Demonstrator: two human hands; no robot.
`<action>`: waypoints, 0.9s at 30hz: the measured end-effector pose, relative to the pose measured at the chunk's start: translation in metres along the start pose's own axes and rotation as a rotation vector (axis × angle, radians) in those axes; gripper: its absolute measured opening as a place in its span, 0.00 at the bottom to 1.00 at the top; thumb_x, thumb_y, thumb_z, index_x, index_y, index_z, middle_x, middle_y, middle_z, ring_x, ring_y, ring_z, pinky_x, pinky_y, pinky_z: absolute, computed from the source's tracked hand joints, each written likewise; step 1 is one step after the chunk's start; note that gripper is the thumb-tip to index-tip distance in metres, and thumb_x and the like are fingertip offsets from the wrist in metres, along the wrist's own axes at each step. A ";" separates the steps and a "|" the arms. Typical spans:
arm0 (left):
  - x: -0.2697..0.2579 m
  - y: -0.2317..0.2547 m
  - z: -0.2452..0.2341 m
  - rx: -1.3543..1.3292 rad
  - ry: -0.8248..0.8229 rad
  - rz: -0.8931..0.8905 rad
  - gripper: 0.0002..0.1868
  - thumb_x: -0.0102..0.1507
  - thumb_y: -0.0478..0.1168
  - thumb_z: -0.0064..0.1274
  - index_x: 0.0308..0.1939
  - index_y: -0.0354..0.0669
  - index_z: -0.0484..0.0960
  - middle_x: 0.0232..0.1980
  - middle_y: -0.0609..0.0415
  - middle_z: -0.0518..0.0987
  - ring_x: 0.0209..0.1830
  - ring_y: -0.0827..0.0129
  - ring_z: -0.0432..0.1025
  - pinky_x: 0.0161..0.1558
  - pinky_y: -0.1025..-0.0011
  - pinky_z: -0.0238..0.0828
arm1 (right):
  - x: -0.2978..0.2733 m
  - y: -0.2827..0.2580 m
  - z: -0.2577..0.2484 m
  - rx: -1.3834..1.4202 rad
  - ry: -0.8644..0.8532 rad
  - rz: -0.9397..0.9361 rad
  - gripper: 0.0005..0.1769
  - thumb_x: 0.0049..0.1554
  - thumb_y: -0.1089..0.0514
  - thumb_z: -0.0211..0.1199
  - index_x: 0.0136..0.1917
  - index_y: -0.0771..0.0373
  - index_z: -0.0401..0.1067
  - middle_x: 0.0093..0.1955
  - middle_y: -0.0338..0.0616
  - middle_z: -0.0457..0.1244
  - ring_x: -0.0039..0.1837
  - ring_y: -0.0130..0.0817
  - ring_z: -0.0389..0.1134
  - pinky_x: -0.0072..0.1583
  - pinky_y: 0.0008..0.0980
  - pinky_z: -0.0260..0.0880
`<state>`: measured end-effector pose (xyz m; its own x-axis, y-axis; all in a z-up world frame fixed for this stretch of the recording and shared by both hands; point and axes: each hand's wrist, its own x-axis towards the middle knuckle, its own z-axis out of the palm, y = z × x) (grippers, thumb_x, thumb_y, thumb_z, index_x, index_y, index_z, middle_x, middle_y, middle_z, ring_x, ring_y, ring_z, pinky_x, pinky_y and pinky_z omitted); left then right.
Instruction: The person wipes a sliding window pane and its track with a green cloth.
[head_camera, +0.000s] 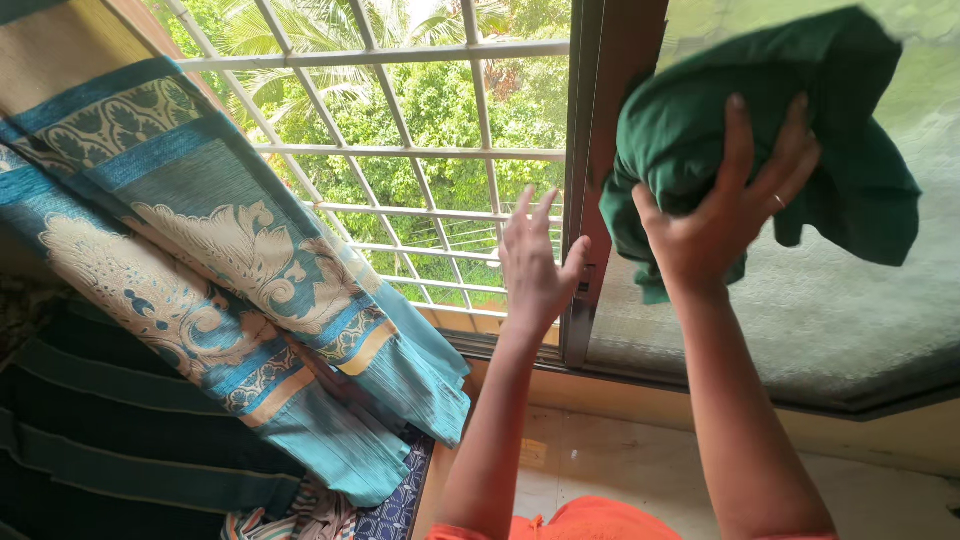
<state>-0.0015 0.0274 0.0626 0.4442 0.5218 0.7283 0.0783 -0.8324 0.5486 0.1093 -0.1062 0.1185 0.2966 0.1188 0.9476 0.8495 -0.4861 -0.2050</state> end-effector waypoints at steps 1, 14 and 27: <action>-0.009 0.001 0.003 -0.025 -0.044 -0.035 0.42 0.59 0.48 0.64 0.75 0.50 0.63 0.79 0.42 0.59 0.78 0.48 0.55 0.73 0.46 0.49 | -0.007 0.008 -0.006 -0.028 -0.011 -0.026 0.55 0.53 0.46 0.79 0.85 0.45 0.51 0.86 0.52 0.39 0.84 0.63 0.37 0.81 0.64 0.48; -0.089 -0.045 0.003 -0.054 -0.350 -0.319 0.38 0.62 0.51 0.59 0.75 0.64 0.63 0.76 0.45 0.61 0.76 0.49 0.55 0.70 0.41 0.44 | 0.013 0.098 0.055 0.172 0.131 -0.036 0.54 0.58 0.48 0.75 0.85 0.53 0.43 0.88 0.47 0.36 0.86 0.51 0.38 0.82 0.59 0.42; -0.097 -0.065 -0.018 -0.068 -0.329 -0.375 0.35 0.63 0.54 0.56 0.74 0.64 0.67 0.74 0.47 0.67 0.73 0.50 0.60 0.69 0.47 0.52 | 0.005 0.119 -0.007 0.134 0.165 0.086 0.54 0.55 0.40 0.80 0.84 0.49 0.53 0.84 0.51 0.42 0.81 0.58 0.45 0.78 0.61 0.50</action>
<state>-0.0660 0.0345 -0.0367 0.6552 0.6871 0.3140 0.2328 -0.5791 0.7813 0.2084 -0.1696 0.1002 0.3046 -0.0672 0.9501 0.8778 -0.3675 -0.3074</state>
